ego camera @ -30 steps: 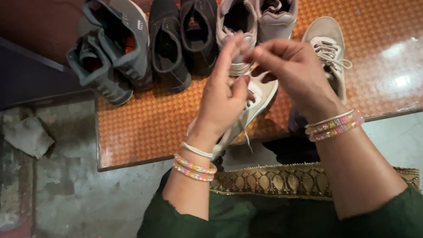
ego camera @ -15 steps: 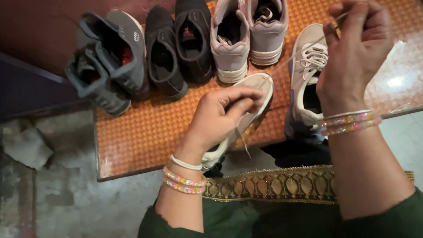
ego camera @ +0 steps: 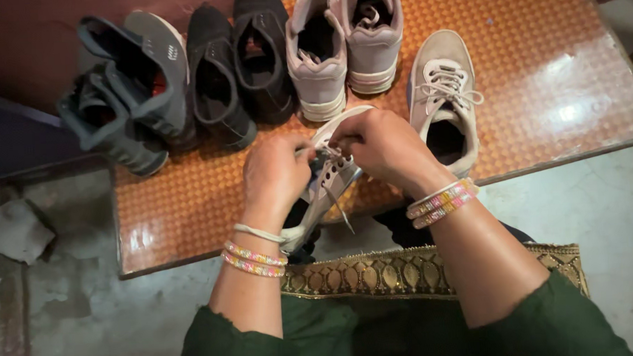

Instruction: The person removes laces from a pair of beige sneakers and then re-laces them by threading the laces through the eyelets and tying a knot. They then repeat the process on a pair of pink sneakers.

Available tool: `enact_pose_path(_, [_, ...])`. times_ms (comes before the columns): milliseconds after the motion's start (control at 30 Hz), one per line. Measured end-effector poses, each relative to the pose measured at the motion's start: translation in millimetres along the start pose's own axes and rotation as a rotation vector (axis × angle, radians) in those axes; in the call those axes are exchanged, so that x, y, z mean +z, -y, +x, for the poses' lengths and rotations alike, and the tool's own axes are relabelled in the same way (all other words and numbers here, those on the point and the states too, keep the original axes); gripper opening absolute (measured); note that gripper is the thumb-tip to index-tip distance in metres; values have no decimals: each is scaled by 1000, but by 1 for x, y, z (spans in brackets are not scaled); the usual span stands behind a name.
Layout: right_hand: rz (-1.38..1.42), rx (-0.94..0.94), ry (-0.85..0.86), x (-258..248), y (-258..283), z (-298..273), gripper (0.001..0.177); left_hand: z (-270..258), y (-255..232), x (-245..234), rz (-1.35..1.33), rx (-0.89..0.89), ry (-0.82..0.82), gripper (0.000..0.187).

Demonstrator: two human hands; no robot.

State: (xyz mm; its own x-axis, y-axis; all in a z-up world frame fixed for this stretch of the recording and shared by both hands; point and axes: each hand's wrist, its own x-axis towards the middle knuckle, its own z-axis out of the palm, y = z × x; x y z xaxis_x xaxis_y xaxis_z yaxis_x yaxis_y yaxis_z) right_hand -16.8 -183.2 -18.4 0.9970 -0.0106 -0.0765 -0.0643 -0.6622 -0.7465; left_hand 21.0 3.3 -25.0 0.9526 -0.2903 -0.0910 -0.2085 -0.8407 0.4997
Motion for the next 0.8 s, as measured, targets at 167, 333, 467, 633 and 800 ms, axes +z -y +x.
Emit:
enact_pose_path(167, [-71, 77, 43, 9, -4, 1, 17, 11, 5, 0, 4, -90, 36, 18])
enact_pose_path(333, [-113, 82, 2, 21, -7, 3, 19, 13, 9, -1, -87, -134, 89, 20])
enact_pose_path(467, [-128, 105, -45, 31, -6, 4, 23, 13, 3, 0, -77, -232, 116, 19])
enact_pose_path(633, [-125, 185, -23, 41, -8, 8, 27, 11, 0, 2, -76, -193, 100, 20])
enact_pose_path(800, [-118, 290, -33, 50, -5, 9, 27, 10, -1, 1, -73, -188, 110, 20])
